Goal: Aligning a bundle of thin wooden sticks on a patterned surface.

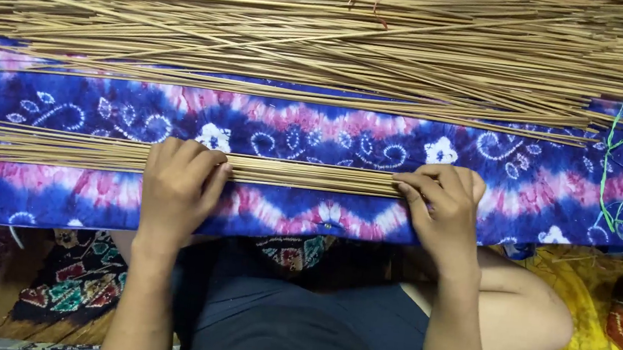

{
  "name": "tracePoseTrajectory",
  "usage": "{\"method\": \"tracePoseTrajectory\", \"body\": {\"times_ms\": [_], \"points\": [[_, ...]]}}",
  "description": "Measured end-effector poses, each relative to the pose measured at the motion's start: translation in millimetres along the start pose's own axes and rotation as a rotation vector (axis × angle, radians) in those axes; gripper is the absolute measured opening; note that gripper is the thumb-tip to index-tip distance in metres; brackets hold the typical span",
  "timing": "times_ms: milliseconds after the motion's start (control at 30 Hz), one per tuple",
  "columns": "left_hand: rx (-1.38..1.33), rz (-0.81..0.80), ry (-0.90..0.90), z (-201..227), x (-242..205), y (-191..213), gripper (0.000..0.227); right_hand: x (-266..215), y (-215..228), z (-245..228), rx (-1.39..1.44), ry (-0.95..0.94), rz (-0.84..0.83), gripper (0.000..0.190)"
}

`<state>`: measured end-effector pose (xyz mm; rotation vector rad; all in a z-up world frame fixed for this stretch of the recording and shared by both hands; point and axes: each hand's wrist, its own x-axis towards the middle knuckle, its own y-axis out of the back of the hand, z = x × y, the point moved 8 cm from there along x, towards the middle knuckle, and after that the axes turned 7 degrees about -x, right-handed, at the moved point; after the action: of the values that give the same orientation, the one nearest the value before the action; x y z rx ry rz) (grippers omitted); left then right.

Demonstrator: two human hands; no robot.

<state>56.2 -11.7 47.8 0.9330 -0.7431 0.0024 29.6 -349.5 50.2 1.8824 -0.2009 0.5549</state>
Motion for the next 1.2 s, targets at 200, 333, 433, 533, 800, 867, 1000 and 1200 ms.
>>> {"method": "tracePoseTrajectory", "body": {"times_ms": [200, 333, 433, 533, 800, 867, 1000, 1200], "points": [[-0.013, -0.038, 0.029, -9.7, -8.8, -10.1, 0.011, -12.3, -2.3, 21.2, 0.042, -0.078, -0.033, 0.010], [-0.053, -0.070, 0.050, -6.1, -9.3, -11.2, 0.021, -16.1, -5.6, 31.8, 0.168, -0.133, -0.083, 0.013], [-0.073, -0.120, 0.051, -3.4, -8.6, -12.5, 0.045, -16.9, -7.6, 32.9, 0.185, -0.118, -0.142, 0.033], [-0.070, -0.138, 0.103, -9.0, -11.2, -16.7, 0.042, -21.8, -12.3, 39.6, 0.158, -0.150, -0.168, 0.030], [-0.010, -0.141, 0.147, -10.1, -12.5, -22.4, 0.030, -23.3, -7.3, 55.2, 0.438, -0.181, -0.052, 0.034], [-0.068, -0.149, 0.187, -12.8, -12.4, -22.4, 0.027, -24.2, -7.2, 60.0, 0.578, -0.220, -0.021, 0.038], [-0.183, -0.195, 0.325, -23.6, -14.4, -28.4, 0.022, -28.4, -10.4, 72.8, 0.890, -0.285, 0.069, 0.049], [-0.198, -0.215, 0.354, -23.6, -13.7, -33.2, 0.021, -26.7, -10.1, 68.1, 0.896, -0.286, 0.009, 0.053]]}}
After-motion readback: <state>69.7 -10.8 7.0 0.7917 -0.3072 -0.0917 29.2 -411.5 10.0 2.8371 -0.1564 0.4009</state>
